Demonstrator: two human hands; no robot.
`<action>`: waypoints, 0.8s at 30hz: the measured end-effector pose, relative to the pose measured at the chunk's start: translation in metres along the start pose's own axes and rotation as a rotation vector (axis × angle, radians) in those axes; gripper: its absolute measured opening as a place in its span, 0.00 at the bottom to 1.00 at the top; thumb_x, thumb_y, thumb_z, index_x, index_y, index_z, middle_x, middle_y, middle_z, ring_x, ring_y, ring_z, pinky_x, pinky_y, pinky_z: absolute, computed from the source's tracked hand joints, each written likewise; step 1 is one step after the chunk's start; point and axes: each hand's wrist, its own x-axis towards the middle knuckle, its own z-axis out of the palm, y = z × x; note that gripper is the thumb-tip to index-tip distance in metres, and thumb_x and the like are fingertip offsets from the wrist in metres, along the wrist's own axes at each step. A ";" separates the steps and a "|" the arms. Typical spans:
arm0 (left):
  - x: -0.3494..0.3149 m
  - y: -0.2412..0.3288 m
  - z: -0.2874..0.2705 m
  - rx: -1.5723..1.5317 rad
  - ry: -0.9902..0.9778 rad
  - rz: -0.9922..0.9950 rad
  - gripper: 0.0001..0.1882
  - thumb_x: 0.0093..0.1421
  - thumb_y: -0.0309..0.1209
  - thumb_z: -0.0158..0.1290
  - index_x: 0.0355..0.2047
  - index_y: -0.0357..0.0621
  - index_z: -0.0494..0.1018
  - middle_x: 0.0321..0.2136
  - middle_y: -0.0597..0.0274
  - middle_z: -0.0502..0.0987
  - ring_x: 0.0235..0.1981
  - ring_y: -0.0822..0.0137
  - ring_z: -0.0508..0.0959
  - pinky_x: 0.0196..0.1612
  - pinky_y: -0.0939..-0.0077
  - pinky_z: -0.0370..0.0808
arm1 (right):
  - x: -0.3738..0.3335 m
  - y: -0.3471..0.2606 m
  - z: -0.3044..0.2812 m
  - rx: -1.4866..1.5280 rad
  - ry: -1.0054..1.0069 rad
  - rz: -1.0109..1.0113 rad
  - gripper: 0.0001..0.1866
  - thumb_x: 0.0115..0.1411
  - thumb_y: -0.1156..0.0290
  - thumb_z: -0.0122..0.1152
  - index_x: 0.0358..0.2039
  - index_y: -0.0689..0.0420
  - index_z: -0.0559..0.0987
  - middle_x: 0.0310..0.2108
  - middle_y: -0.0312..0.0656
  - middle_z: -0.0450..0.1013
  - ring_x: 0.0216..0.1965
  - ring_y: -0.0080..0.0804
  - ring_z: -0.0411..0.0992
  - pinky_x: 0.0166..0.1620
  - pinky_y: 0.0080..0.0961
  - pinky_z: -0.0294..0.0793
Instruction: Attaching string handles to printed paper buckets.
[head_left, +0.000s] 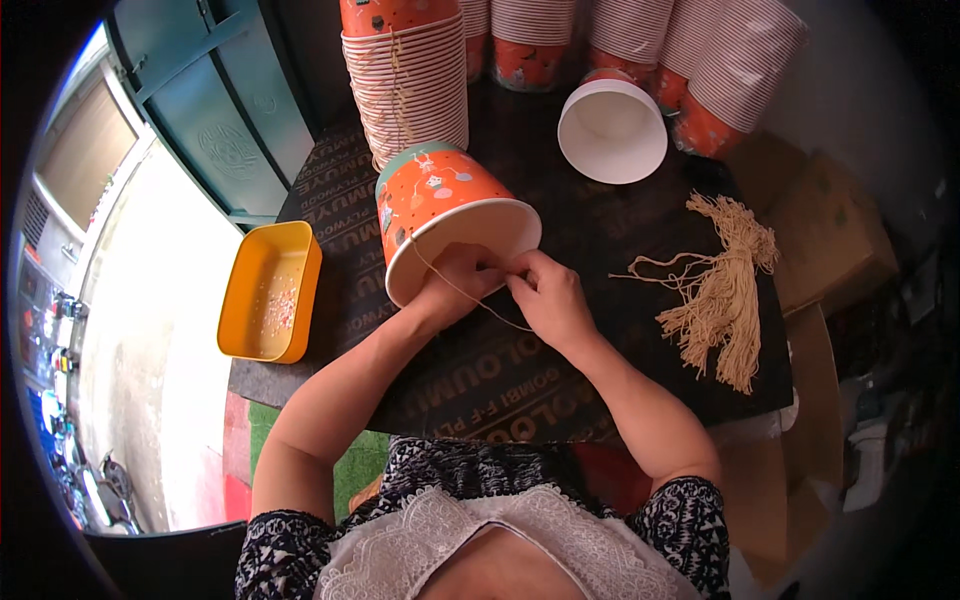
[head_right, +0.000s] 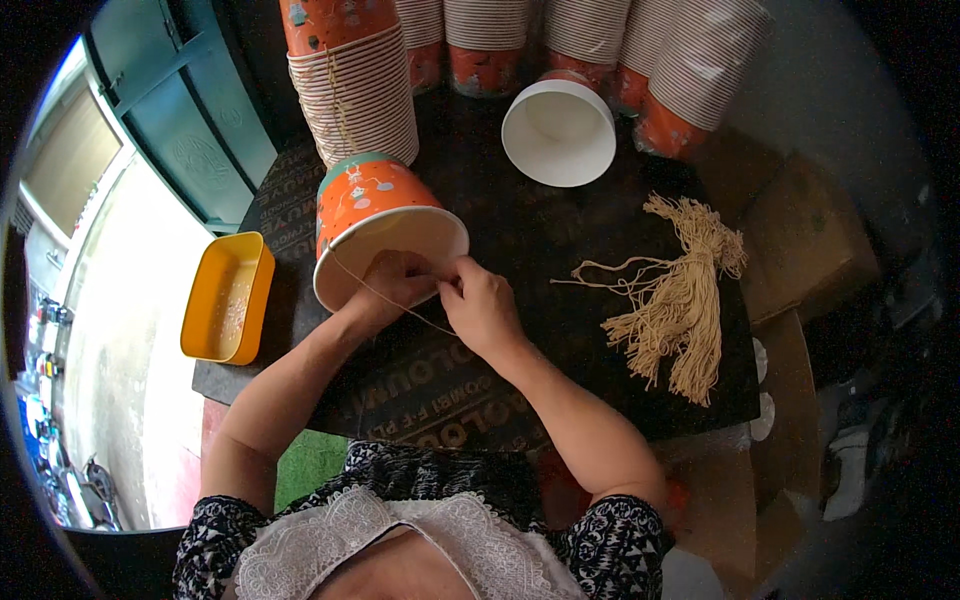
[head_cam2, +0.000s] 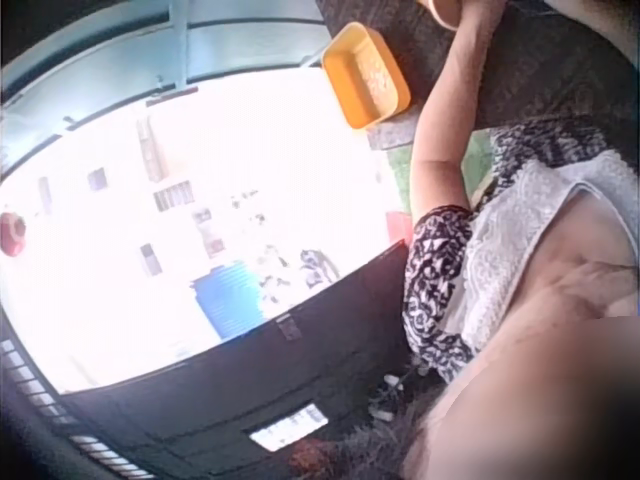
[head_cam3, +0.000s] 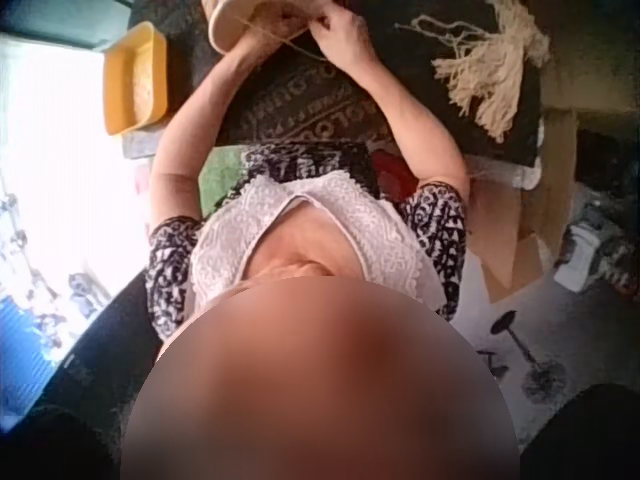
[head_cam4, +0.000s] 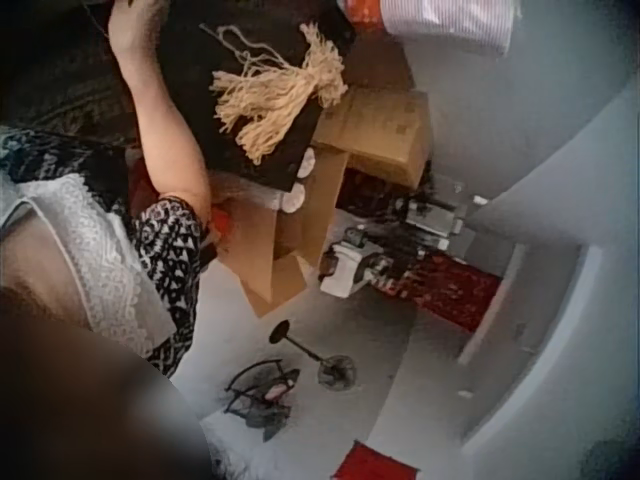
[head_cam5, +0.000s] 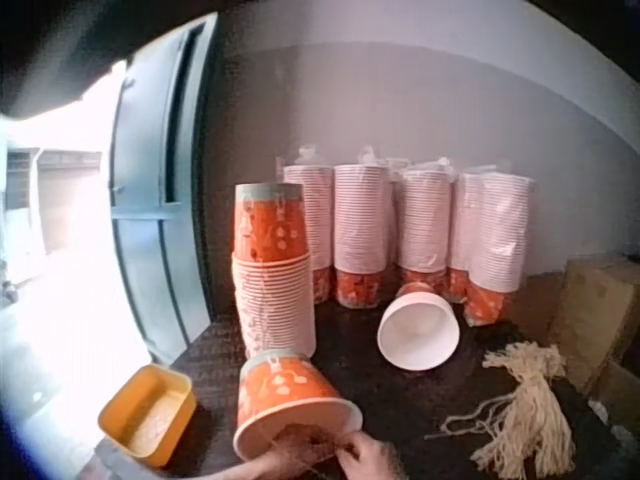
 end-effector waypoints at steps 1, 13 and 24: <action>0.000 0.005 0.000 -0.005 0.003 -0.003 0.08 0.53 0.29 0.55 0.27 0.34 0.76 0.22 0.53 0.78 0.25 0.67 0.76 0.31 0.71 0.71 | -0.003 -0.005 -0.005 -0.044 -0.036 0.042 0.05 0.55 0.74 0.60 0.31 0.63 0.77 0.21 0.47 0.74 0.23 0.33 0.74 0.29 0.29 0.71; 0.000 0.021 -0.002 0.078 -0.026 -0.120 0.13 0.57 0.34 0.53 0.24 0.34 0.74 0.18 0.55 0.74 0.20 0.69 0.71 0.26 0.69 0.67 | -0.005 -0.007 -0.020 -0.329 -0.241 -0.024 0.06 0.56 0.72 0.56 0.29 0.62 0.76 0.26 0.52 0.75 0.32 0.52 0.75 0.34 0.43 0.74; -0.001 0.016 -0.002 0.112 -0.058 -0.032 0.09 0.54 0.28 0.52 0.21 0.34 0.72 0.17 0.55 0.72 0.19 0.68 0.70 0.25 0.69 0.67 | 0.006 0.013 -0.016 0.052 -0.085 -0.010 0.06 0.56 0.74 0.58 0.29 0.65 0.77 0.23 0.51 0.74 0.25 0.40 0.76 0.30 0.31 0.72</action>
